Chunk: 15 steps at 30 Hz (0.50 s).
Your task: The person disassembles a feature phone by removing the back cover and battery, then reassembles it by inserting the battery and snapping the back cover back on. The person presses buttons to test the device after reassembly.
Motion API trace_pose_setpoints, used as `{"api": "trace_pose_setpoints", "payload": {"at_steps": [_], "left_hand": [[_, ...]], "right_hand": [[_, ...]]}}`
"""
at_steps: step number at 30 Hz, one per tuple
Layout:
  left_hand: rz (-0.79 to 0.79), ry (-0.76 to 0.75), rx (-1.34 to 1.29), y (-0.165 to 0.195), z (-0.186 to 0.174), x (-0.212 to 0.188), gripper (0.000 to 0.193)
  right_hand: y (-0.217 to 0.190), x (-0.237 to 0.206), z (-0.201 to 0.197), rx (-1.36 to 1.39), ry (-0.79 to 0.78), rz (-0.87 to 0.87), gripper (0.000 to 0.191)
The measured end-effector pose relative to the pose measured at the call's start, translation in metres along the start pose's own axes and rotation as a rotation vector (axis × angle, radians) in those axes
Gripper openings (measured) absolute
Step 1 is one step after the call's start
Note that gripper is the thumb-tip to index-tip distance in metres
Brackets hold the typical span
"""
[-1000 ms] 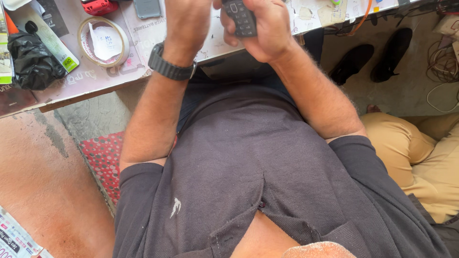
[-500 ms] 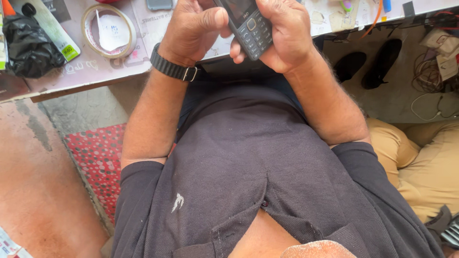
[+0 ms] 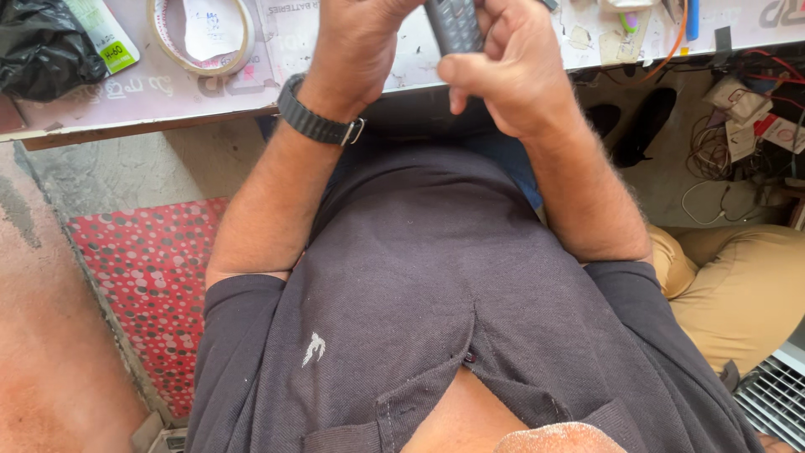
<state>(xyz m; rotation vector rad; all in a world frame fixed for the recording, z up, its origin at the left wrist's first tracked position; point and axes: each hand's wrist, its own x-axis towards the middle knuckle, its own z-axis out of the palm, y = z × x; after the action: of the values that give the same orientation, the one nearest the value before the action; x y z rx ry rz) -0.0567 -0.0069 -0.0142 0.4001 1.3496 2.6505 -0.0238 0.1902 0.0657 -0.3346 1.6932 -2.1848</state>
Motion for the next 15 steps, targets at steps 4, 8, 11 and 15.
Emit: {"api": "trace_pose_setpoints", "payload": {"at_steps": [4, 8, 11, 15], "left_hand": [[0.041, 0.019, 0.357, 0.002, 0.0, -0.006, 0.017], [0.076, -0.009, 0.164, 0.004, -0.003, -0.006, 0.015], [0.076, -0.026, 0.29, 0.004, -0.005, -0.006, 0.02], [0.098, 0.0, 0.414, 0.003, -0.006, -0.007, 0.026]], "right_hand": [[0.005, -0.001, -0.006, 0.26, -0.002, 0.053, 0.045], [0.013, -0.002, -0.014, 0.332, -0.027, 0.06, 0.041], [0.018, -0.003, -0.014, 0.306, -0.016, 0.053, 0.044], [0.02, -0.004, -0.013, 0.261, 0.021, 0.067, 0.041]]}}
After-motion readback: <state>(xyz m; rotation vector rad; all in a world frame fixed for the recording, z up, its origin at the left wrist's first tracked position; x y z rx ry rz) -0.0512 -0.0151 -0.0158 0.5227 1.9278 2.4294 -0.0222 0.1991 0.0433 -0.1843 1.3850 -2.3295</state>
